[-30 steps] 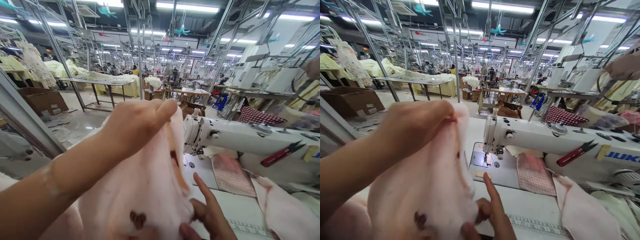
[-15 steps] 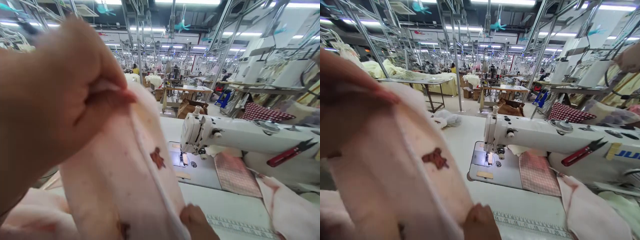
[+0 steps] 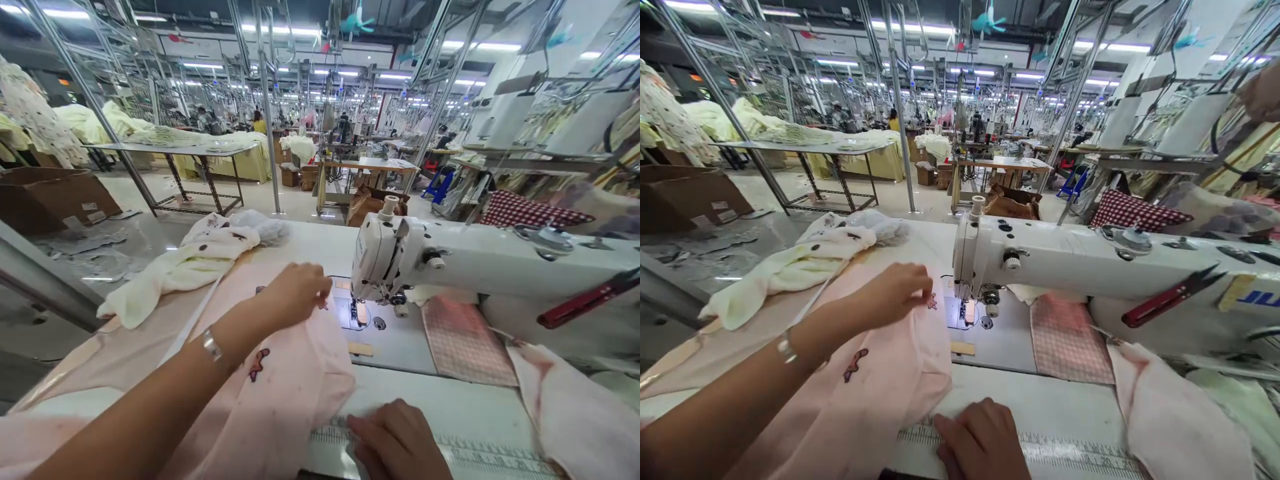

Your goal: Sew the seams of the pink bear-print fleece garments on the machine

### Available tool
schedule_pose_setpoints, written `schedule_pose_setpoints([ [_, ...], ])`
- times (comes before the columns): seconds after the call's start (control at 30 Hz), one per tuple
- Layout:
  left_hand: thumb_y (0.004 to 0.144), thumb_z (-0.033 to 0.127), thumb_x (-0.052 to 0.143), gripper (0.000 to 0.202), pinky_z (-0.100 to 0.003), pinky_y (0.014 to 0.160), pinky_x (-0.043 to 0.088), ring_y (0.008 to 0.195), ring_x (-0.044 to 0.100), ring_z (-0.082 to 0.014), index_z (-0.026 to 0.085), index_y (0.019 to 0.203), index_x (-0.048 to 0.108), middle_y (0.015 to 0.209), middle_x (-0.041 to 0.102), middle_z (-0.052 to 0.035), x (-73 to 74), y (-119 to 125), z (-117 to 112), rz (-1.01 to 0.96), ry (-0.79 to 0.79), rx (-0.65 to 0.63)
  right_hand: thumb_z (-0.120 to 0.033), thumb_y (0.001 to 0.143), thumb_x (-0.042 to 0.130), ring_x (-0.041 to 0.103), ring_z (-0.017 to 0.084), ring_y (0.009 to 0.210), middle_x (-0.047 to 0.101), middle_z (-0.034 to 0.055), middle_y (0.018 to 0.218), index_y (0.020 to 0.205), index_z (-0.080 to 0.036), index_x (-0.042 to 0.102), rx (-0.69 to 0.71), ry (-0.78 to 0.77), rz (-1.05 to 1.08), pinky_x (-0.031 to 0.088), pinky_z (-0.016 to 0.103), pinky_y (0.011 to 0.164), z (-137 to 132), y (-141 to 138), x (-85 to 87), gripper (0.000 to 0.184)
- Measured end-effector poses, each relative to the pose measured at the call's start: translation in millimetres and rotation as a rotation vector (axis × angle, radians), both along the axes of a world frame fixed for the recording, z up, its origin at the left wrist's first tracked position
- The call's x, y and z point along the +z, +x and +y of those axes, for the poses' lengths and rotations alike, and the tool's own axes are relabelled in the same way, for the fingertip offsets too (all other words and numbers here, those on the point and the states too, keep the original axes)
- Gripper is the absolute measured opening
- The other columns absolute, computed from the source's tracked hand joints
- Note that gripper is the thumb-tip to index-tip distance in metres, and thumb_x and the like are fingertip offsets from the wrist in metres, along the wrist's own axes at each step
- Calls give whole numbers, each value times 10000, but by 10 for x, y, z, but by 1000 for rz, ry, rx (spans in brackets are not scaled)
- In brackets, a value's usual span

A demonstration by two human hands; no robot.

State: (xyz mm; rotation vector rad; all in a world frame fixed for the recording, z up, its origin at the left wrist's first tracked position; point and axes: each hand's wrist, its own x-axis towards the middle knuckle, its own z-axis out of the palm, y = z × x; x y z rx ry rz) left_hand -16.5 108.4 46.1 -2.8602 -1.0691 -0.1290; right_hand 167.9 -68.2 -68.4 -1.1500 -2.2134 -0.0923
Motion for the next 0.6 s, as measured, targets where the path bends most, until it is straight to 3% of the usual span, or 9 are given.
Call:
schedule_pose_setpoints([
  [0.1,669,267,776,178,-289,837,402,965,541,-177,291,813,676,946,618,26,-119,-109,-254,-6,-226,-196,-330,931,390,493,161,655,568,12,711,1033,-234,582,-84,-71,-29,338,290,599,100,-74,30,238],
  [0.2,712,199,738,78,-347,929,341,1039,500,-205,224,716,664,988,606,-4,-190,-141,-349,-77,-301,-263,-387,955,293,465,158,649,555,6,687,951,-235,605,-117,-42,-7,283,298,621,149,-158,58,348],
  [0.4,843,113,526,95,-268,722,415,732,523,-151,181,780,507,733,575,12,-210,24,-298,-188,-244,-281,-343,969,273,462,137,618,558,-21,653,805,-228,589,-55,-12,18,247,297,636,67,-307,10,375],
  [0.5,852,77,470,118,-291,752,410,745,512,-165,179,796,488,765,572,-7,-448,117,-272,-201,-146,-278,-267,980,181,466,135,568,563,-17,611,915,-228,611,-40,102,39,229,307,598,81,-483,34,437],
  [0.6,887,76,404,147,-317,800,396,791,491,-179,166,809,491,828,567,-37,-741,134,-282,-227,-97,-272,-296,981,168,428,130,471,494,-25,493,753,-224,600,-42,152,80,216,309,537,142,-633,99,494],
])
